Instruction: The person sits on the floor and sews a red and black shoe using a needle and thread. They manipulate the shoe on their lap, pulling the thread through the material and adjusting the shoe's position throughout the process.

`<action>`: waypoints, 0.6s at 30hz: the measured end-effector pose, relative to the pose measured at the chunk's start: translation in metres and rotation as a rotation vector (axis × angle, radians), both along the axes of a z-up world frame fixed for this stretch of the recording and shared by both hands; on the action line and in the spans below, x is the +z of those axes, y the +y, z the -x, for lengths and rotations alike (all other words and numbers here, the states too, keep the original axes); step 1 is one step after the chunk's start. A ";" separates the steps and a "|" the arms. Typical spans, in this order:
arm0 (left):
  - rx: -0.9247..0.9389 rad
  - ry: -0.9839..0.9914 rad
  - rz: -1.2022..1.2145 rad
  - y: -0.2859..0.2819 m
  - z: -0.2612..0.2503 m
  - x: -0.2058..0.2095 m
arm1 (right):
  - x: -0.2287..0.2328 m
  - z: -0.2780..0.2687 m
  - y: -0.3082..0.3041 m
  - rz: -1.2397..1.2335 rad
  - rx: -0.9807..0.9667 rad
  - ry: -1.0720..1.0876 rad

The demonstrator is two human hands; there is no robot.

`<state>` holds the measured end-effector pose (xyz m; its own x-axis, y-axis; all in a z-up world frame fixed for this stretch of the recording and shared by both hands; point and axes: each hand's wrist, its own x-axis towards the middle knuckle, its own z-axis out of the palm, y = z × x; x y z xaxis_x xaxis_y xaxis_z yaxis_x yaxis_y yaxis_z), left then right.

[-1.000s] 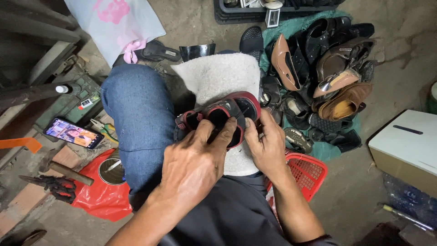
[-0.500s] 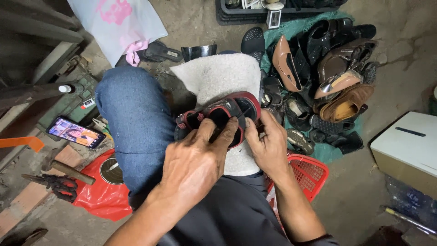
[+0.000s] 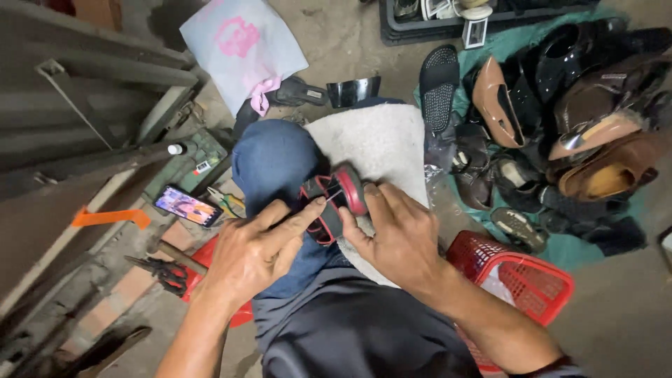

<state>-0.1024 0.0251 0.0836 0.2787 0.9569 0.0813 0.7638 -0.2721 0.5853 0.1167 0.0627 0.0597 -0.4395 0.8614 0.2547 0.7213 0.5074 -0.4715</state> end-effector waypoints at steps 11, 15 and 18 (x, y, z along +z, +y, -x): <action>-0.153 0.016 0.047 0.047 -0.016 -0.008 | -0.003 -0.006 0.015 0.079 0.014 0.053; -0.102 -0.036 -0.013 0.047 -0.022 -0.015 | -0.005 -0.005 0.013 0.052 0.005 0.031; -0.072 -0.181 -0.101 0.042 -0.012 -0.021 | 0.000 -0.008 0.017 0.047 0.086 0.058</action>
